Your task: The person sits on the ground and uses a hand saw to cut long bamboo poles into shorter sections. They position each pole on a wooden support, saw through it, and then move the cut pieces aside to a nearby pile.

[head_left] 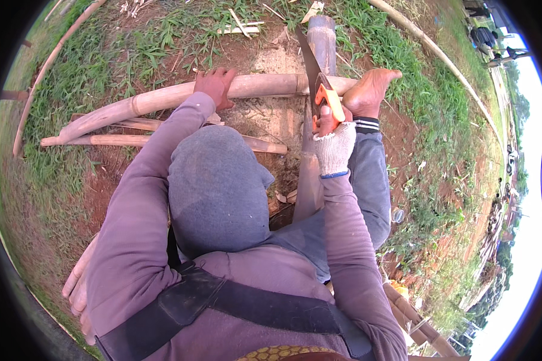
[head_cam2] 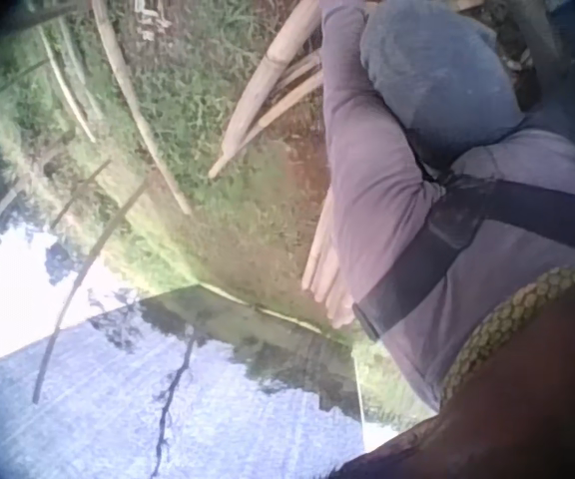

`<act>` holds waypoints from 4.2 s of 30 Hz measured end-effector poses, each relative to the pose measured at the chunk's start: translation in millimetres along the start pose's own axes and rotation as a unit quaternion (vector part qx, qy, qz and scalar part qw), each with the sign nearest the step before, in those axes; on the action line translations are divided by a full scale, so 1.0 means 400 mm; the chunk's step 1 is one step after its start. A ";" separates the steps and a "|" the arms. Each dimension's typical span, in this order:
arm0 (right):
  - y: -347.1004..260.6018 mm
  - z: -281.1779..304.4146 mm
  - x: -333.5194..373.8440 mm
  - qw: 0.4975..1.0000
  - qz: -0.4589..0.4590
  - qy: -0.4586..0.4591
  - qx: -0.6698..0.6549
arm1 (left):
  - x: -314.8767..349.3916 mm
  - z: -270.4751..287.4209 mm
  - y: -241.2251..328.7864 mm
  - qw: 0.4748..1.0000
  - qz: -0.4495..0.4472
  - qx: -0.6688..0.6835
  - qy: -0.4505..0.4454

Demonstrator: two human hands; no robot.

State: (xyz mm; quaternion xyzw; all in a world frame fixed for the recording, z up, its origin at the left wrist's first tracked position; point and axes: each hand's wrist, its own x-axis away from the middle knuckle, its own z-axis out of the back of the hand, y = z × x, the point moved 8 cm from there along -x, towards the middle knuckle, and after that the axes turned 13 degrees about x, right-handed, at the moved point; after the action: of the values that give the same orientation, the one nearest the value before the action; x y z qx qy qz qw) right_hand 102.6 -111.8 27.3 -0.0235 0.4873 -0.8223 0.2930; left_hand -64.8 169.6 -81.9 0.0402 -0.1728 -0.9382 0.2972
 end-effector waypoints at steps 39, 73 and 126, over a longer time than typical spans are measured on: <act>-0.067 0.003 0.014 0.990 -0.006 0.012 0.144 | -0.014 -0.009 -0.003 0.991 0.049 0.051 -0.112; -0.002 0.114 0.219 0.990 0.009 -0.001 0.141 | -0.037 -0.003 -0.021 0.993 0.062 0.041 -0.093; -0.055 0.176 0.266 0.988 0.033 -0.016 0.151 | -0.032 -0.004 -0.014 0.988 0.060 0.048 -0.137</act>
State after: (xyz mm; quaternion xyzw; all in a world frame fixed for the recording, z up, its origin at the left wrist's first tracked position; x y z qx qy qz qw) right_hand 27.4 -213.0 55.8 0.0239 0.3535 -0.8758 0.3279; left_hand -57.0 180.8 -85.8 -0.0848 -0.2589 -0.9058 0.3245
